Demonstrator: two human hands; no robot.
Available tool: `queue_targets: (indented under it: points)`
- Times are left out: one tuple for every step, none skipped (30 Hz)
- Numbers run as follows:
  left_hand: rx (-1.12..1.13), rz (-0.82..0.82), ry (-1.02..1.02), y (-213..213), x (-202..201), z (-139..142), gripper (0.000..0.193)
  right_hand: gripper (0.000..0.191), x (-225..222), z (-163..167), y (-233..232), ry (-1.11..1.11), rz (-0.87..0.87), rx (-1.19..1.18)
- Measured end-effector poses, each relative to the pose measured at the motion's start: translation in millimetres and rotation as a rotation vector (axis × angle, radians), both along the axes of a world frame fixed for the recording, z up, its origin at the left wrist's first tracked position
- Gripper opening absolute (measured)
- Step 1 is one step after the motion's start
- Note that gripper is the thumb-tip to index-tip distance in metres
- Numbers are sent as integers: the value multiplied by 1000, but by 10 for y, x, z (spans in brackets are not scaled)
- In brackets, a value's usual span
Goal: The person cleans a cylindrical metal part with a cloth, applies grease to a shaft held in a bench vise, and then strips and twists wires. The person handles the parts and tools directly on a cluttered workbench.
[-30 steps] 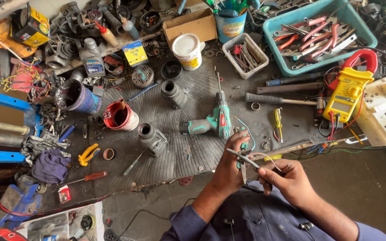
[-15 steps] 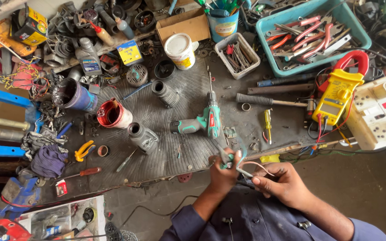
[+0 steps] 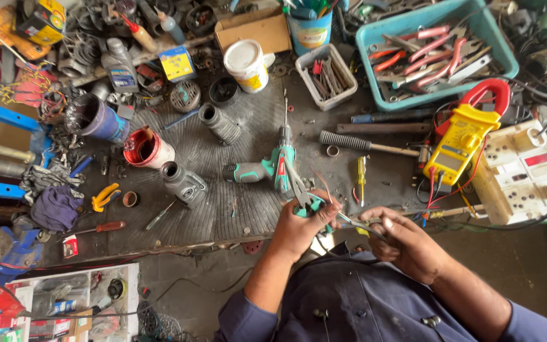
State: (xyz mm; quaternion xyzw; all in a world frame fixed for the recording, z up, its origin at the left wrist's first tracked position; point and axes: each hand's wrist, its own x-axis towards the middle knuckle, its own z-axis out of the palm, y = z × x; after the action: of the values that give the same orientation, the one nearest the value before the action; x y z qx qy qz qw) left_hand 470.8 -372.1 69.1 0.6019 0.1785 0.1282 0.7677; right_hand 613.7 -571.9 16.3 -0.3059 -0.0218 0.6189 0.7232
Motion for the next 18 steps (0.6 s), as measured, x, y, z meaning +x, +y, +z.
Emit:
queue_targets:
  points:
    - [21, 47, 47, -57, 32, -1, 27, 31, 51, 6, 2, -259, 47, -71]
    - [38, 96, 97, -134, 53, -5, 25, 33, 95, 19, 13, -515, 94, -146]
    - [55, 145, 149, -206, 72, -13, 22, 38, 122, 42, 18, -769, 141, -221]
    - [67, 153, 138, -268, 96, -24, 22, 32, 140, 69, 37, -853, 134, -194]
    - [76, 158, 131, -332, 112, -38, 21, 29, 138, 98, 60, -934, 127, -170]
    - [85, 162, 124, -379, 121, -52, 20, 29, 133, 134, 74, -1015, 119, -147]
    - [132, 169, 118, -399, 130, -66, 20, 27, 94, 162, 105, -1034, 83, -176]
    - [182, 175, 109, -407, 135, -82, 20, 24, 48, 184, 147, -1056, 45, -203]
    - [230, 181, 100, -408, 139, -97, 20, 22, 21, 210, 160, -1077, 6, -233]
    - [184, 181, 92, -399, 138, -114, 20, 21, -2, 231, 165, -1091, 24, -278]
    - [137, 185, 82, -384, 135, -131, 20, 20, -8, 246, 167, -1108, 47, -320]
    - [94, 193, 71, -365, 134, -150, 20, 19, -9, 252, 165, -1126, 70, -357]
    - [78, 215, 93, -363, 125, -169, 20, 19, 3, 252, 153, -1171, 66, -311]
    - [60, 235, 119, -359, 116, -191, 19, 20, 28, 244, 137, -1211, 62, -267]
    - [41, 250, 145, -361, 108, -216, 19, 20, 49, 228, 115, -1249, 55, -225]
    - [39, 276, 128, -359, 96, -242, 21, 21, 71, 205, 97, -1224, 73, -250]
    - [39, 301, 110, -349, 88, -273, 24, 21, 87, 175, 81, -1201, 89, -274]
    - [37, 325, 92, -336, 78, -306, 26, 22, 97, 140, 66, -1177, 105, -299]
